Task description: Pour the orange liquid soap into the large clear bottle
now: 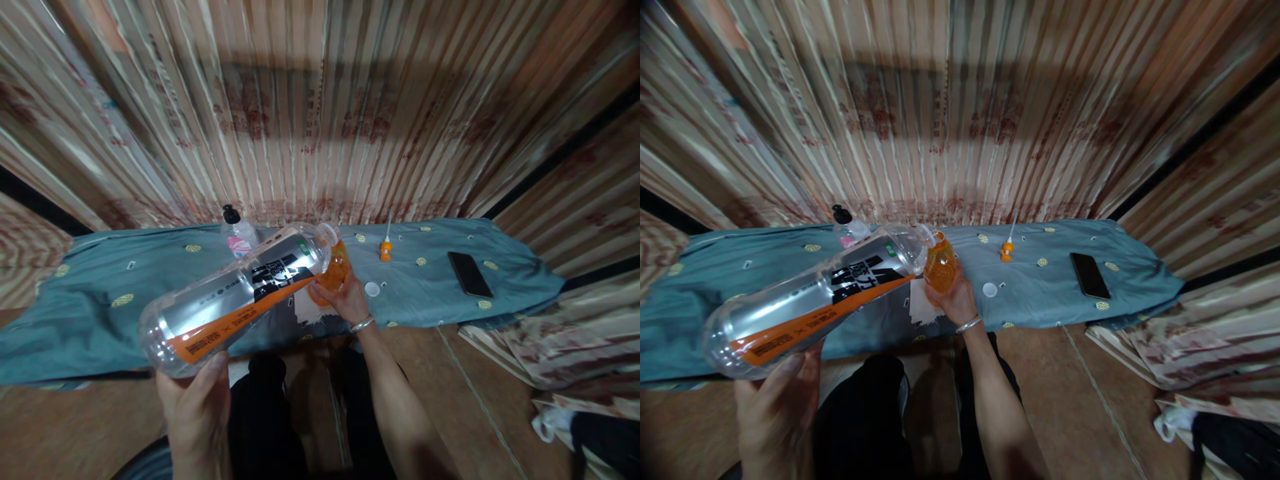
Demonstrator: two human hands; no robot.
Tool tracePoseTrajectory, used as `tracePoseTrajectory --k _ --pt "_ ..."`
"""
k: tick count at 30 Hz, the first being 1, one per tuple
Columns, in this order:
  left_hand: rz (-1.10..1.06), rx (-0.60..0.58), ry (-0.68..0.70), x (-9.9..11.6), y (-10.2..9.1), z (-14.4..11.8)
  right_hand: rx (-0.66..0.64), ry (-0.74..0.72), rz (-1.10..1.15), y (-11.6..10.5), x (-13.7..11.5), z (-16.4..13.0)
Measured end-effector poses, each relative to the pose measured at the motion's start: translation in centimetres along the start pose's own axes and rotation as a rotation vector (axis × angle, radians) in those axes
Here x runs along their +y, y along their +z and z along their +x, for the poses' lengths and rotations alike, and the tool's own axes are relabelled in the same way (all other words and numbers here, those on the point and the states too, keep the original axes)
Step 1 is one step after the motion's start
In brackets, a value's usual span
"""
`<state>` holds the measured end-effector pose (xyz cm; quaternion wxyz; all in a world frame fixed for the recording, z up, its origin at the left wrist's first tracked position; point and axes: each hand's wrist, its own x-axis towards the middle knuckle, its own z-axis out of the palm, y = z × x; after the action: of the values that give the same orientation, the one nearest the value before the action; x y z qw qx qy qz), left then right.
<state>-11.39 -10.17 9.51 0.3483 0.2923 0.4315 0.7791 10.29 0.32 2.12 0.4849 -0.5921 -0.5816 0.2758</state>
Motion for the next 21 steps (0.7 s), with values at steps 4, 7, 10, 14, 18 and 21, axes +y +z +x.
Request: tracePoseTrajectory --k 4,7,10,14,18,21 --pt "0.013 -0.011 0.0 -0.02 -0.07 0.07 0.022 -0.016 -0.003 0.21 0.15 0.03" --pt "0.004 -0.012 0.005 0.1 0.1 0.1 0.025 -0.011 -0.007 0.23 0.14 0.05" --pt "-0.009 -0.011 0.012 0.13 0.26 0.06 0.018 -0.013 -0.005 0.18 0.13 0.05" --pt "-0.015 0.002 0.008 0.02 0.33 0.05 0.019 -0.02 0.023 0.15 0.05 0.04" --pt "-0.007 0.007 0.001 -0.03 0.24 0.09 0.012 -0.019 0.029 0.14 -0.02 0.03" --pt "0.022 0.025 0.001 0.0 0.24 0.01 0.016 -0.018 0.013 0.16 0.04 0.02"
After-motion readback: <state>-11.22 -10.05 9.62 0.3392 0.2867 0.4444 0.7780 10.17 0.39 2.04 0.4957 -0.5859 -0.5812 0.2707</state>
